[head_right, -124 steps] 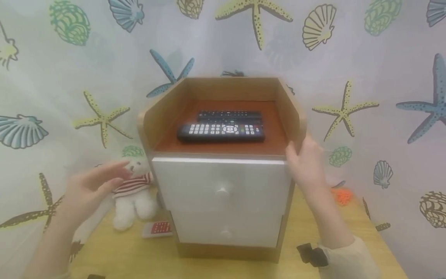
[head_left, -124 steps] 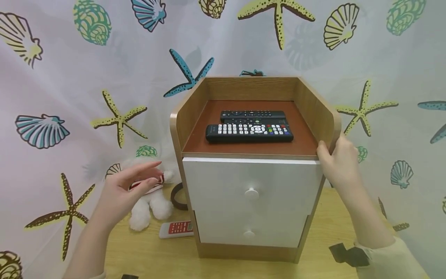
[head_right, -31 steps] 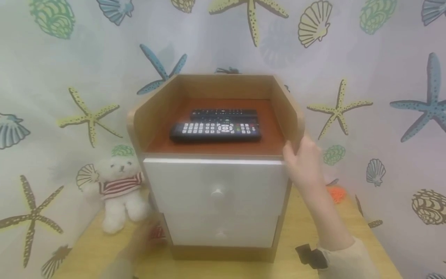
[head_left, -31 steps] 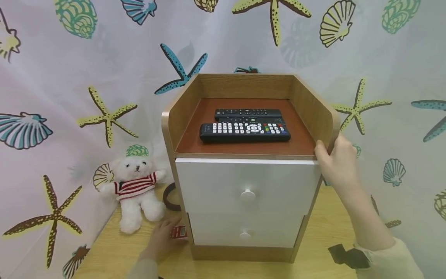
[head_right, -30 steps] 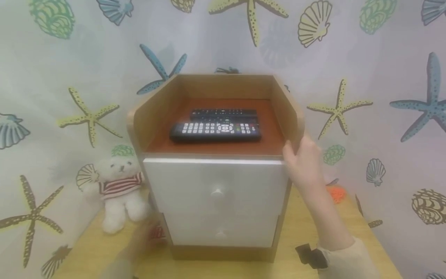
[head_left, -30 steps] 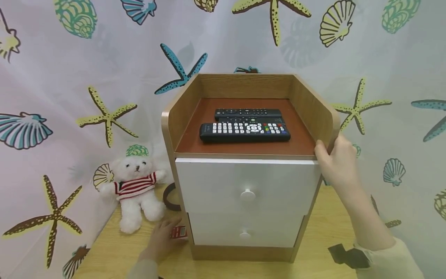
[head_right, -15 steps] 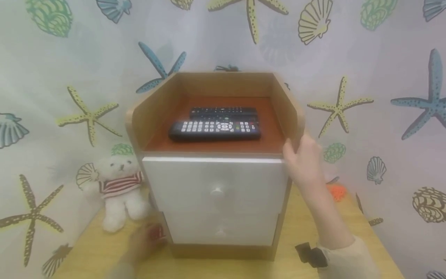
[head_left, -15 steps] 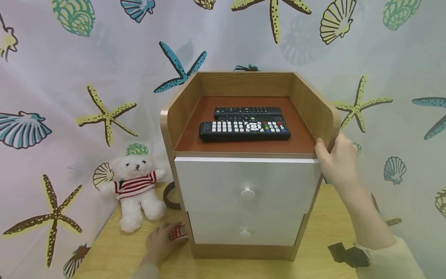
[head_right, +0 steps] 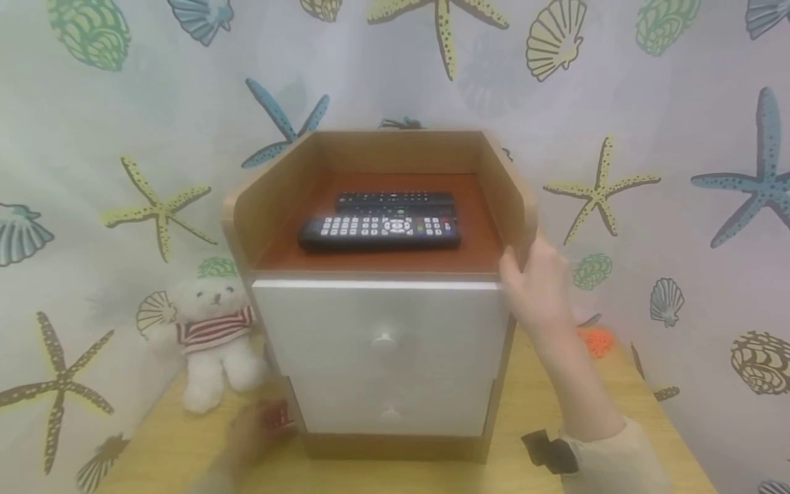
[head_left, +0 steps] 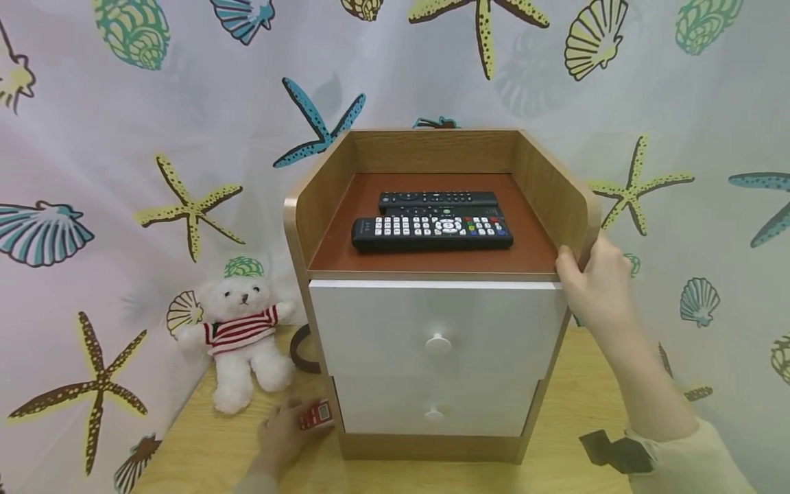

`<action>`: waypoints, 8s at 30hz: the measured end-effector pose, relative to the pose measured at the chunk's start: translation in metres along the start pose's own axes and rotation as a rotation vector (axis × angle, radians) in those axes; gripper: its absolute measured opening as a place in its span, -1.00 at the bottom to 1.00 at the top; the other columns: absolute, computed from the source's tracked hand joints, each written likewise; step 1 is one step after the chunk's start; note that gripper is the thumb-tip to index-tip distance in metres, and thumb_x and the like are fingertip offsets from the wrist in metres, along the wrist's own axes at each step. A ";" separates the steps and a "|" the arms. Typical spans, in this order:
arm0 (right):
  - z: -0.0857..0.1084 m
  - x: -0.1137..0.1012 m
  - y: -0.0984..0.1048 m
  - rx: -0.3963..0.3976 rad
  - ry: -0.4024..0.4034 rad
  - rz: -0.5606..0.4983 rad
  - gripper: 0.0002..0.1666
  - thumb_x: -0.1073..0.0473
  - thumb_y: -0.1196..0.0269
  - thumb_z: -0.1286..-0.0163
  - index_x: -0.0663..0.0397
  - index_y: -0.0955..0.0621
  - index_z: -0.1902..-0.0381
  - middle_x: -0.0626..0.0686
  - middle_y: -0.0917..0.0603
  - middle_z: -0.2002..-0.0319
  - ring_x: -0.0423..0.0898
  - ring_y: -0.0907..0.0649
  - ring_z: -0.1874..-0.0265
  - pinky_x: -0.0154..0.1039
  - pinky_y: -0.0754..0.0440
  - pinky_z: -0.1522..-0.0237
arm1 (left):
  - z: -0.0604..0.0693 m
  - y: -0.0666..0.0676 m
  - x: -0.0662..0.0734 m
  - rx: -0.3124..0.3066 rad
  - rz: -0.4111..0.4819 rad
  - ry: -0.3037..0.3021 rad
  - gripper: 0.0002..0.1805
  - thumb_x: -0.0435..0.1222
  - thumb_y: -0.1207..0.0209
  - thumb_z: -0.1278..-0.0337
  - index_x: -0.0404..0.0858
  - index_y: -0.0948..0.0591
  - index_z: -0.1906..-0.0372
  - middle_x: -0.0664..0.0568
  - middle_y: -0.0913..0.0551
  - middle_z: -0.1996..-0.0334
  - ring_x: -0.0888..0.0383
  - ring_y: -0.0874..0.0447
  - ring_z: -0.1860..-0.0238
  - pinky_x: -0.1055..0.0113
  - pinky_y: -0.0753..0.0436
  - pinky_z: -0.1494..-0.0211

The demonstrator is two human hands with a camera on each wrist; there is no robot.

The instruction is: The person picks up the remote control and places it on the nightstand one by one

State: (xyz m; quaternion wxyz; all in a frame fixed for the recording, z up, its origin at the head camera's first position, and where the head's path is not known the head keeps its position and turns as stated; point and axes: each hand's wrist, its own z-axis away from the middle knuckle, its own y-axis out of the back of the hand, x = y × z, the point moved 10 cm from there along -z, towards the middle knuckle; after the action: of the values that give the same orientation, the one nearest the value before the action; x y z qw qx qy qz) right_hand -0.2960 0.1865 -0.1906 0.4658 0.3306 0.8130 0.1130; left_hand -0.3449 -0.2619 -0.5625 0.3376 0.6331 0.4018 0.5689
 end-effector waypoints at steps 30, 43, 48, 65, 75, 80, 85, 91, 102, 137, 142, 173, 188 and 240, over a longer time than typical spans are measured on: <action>-0.004 -0.001 0.001 0.018 0.001 0.003 -0.59 0.32 -0.01 -0.32 0.47 -0.41 -0.08 0.44 -0.54 -0.05 0.34 -0.58 0.00 0.17 -0.58 0.07 | 0.001 0.067 -0.025 0.179 0.123 -0.160 -0.45 -0.17 -0.50 0.41 -0.28 -0.70 0.12 -0.08 -0.71 0.37 0.15 -0.53 0.36 0.31 -0.47 0.32; -0.003 -0.004 0.003 0.039 0.029 0.001 -0.59 0.34 -0.01 -0.30 0.51 -0.41 -0.06 0.47 -0.55 -0.02 0.36 -0.59 0.03 0.18 -0.59 0.12 | 0.033 0.114 -0.002 0.066 0.236 -0.094 -0.42 -0.17 -0.44 0.20 -0.28 -0.62 -0.05 -0.09 -0.69 0.21 0.39 -0.39 0.38 0.48 -0.41 0.39; -0.003 -0.002 0.001 0.014 0.013 0.002 -0.58 0.32 0.00 -0.32 0.50 -0.40 -0.08 0.45 -0.53 -0.05 0.34 -0.57 -0.01 0.18 -0.58 0.07 | 0.048 0.128 0.009 -0.058 0.294 0.014 -0.34 -0.12 -0.38 0.09 -0.26 -0.52 -0.19 -0.17 -0.58 0.06 0.27 -0.41 0.26 0.47 -0.47 0.33; -0.002 -0.006 0.003 0.047 0.041 0.016 -0.61 0.31 0.00 -0.30 0.50 -0.44 -0.02 0.46 -0.58 0.02 0.34 -0.62 0.08 0.18 -0.61 0.16 | 0.084 0.192 0.089 -0.057 0.312 -0.234 -0.38 -0.29 -0.39 0.11 -0.27 -0.52 -0.18 -0.11 -0.52 0.10 0.47 -0.38 0.27 0.47 -0.53 0.36; -0.003 -0.005 0.005 0.049 0.022 0.018 -0.61 0.30 0.00 -0.31 0.50 -0.44 -0.02 0.46 -0.58 0.02 0.34 -0.62 0.09 0.17 -0.61 0.17 | 0.095 0.210 0.132 -0.182 0.326 -0.192 -0.34 -0.15 -0.36 0.04 -0.06 -0.46 -0.26 -0.05 -0.43 0.05 0.27 -0.41 0.20 0.46 -0.54 0.33; -0.003 -0.004 0.004 0.030 0.015 0.018 -0.59 0.29 0.00 -0.32 0.47 -0.43 -0.05 0.44 -0.57 0.00 0.31 -0.62 0.07 0.16 -0.61 0.17 | 0.100 0.233 0.172 -0.088 0.280 -0.293 -0.33 -0.10 -0.43 0.19 0.04 -0.52 -0.19 0.05 -0.44 0.06 0.23 -0.35 0.12 0.48 -0.57 0.30; -0.003 -0.003 0.001 0.014 0.015 0.011 -0.59 0.29 0.00 -0.33 0.46 -0.43 -0.07 0.43 -0.57 -0.02 0.31 -0.62 0.06 0.16 -0.61 0.16 | 0.102 0.251 0.208 -0.044 0.252 -0.342 -0.34 -0.01 -0.45 0.28 0.13 -0.56 -0.12 0.14 -0.45 0.06 0.20 -0.31 0.04 0.49 -0.57 0.26; -0.004 -0.002 0.001 0.011 0.004 -0.002 -0.57 0.30 0.00 -0.33 0.47 -0.40 -0.10 0.45 -0.53 -0.05 0.35 -0.59 0.01 0.17 -0.60 0.11 | 0.099 0.258 0.247 -0.094 0.279 -0.359 -0.39 0.10 -0.41 0.27 0.20 -0.57 -0.07 0.16 -0.47 0.07 0.10 -0.35 0.01 0.47 -0.56 0.23; -0.004 -0.002 -0.001 0.005 0.007 -0.015 -0.58 0.32 0.00 -0.33 0.47 -0.40 -0.10 0.45 -0.53 -0.07 0.35 -0.58 -0.01 0.16 -0.59 0.09 | 0.088 0.270 0.322 -0.072 0.163 -0.519 -0.41 0.06 -0.42 0.25 0.19 -0.59 -0.06 0.20 -0.49 0.14 0.15 -0.31 0.04 0.30 -0.41 0.17; -0.004 -0.004 0.000 0.014 0.007 -0.029 -0.57 0.32 0.00 -0.32 0.46 -0.40 -0.10 0.44 -0.53 -0.07 0.35 -0.58 -0.01 0.16 -0.58 0.08 | -0.008 0.255 0.400 -0.197 -0.072 -0.466 -0.34 0.04 -0.36 0.10 0.05 -0.51 -0.22 -0.05 -0.44 -0.14 0.00 -0.25 -0.18 0.11 -0.47 -0.05; -0.003 -0.004 0.000 0.010 0.002 -0.026 -0.57 0.31 0.00 -0.32 0.46 -0.40 -0.10 0.44 -0.53 -0.07 0.35 -0.58 -0.01 0.16 -0.59 0.09 | -0.016 0.253 0.398 -0.217 -0.058 -0.437 -0.31 0.04 -0.35 0.08 0.04 -0.48 -0.25 -0.04 -0.44 -0.16 0.02 -0.25 -0.20 0.10 -0.49 -0.08; -0.002 -0.003 -0.001 0.002 -0.004 -0.029 -0.56 0.31 0.01 -0.32 0.49 -0.38 -0.11 0.46 -0.52 -0.07 0.36 -0.58 0.00 0.15 -0.60 0.12 | -0.052 0.241 0.397 -0.185 -0.019 -0.403 -0.37 0.05 -0.35 0.09 -0.13 -0.48 -0.09 -0.01 -0.52 0.13 0.08 -0.43 0.04 0.27 -0.49 0.02; -0.004 0.000 -0.002 -0.008 -0.004 -0.006 -0.56 0.28 0.00 -0.33 0.46 -0.38 -0.11 0.43 -0.53 -0.08 0.35 -0.58 -0.02 0.16 -0.59 0.08 | -0.061 0.236 0.396 -0.175 -0.066 -0.423 -0.37 0.07 -0.29 0.02 0.00 -0.50 -0.21 -0.05 -0.44 -0.22 0.01 -0.30 -0.24 0.05 -0.35 -0.29; 0.001 0.003 0.005 -0.017 0.101 -0.064 -0.49 0.11 -0.02 -0.45 0.45 -0.37 -0.15 0.43 -0.53 -0.06 0.32 -0.58 0.01 0.21 -0.55 0.05 | 0.061 0.321 0.248 0.496 0.676 -0.314 -0.62 -0.21 0.09 -0.41 -0.07 -0.44 -0.25 0.16 -0.50 -0.21 0.34 -0.43 -0.21 0.62 -0.40 -0.18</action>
State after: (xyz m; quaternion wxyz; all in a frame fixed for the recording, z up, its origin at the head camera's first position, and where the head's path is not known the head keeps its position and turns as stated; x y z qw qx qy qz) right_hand -0.2942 0.1918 -0.1910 0.4303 0.2942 0.8447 0.1217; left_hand -0.2369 -0.1832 -0.1749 0.0275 0.8694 0.2406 0.4307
